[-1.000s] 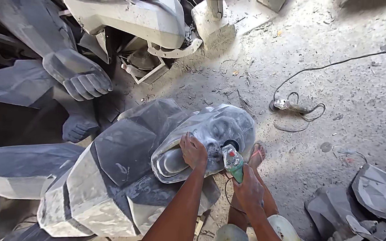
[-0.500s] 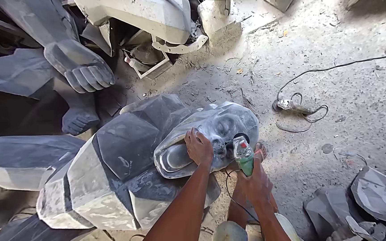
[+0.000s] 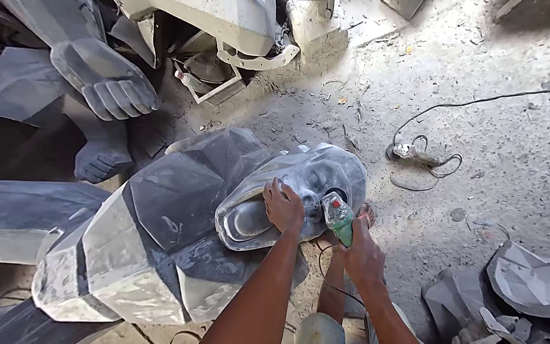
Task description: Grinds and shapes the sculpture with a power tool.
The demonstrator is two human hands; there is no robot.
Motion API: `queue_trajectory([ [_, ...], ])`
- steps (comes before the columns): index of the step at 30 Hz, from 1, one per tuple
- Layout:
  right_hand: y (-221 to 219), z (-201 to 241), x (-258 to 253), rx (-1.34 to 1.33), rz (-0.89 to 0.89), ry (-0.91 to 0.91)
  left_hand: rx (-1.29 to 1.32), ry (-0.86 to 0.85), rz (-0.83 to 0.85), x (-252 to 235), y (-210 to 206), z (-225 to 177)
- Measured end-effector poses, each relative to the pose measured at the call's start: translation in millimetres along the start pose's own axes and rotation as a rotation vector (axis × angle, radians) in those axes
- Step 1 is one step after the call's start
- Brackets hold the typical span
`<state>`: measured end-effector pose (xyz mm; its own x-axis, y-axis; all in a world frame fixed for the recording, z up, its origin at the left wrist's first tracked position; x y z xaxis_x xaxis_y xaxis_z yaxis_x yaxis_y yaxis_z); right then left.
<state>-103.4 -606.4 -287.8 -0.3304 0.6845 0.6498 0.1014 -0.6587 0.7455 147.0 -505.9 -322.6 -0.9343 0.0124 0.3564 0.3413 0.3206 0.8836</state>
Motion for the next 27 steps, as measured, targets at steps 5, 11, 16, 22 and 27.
queue_trajectory([
  [5, 11, 8, -7, 0.025, -0.02, 0.026, 0.025, 0.001, -0.006, -1, 1, 1],
  [11, 3, 16, -1, 0.061, 0.003, 0.06, 0.025, 0.016, -0.004, -1, -1, 4],
  [16, 7, 17, 1, 0.08, -0.023, 0.059, 0.024, 0.032, 0.019, -2, -3, 5],
  [22, 14, 20, 0, 0.136, -0.033, 0.112, 0.04, 0.037, 0.043, -2, -4, 4],
  [27, 39, 36, -5, 0.162, -0.078, 0.126, 0.066, 0.05, 0.082, -2, 0, 2],
])
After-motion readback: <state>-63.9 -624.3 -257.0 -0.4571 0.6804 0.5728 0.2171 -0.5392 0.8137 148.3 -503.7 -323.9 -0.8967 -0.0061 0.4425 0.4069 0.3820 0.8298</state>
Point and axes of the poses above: each hand's wrist, its own x-axis away from the middle knuckle, its own y-axis out of the back of the hand, z = x × y, the point moved 10 cm from there along -x, towards the middle knuckle, and after that the axes turned 5 degrees about y, right-handed, at the moved point
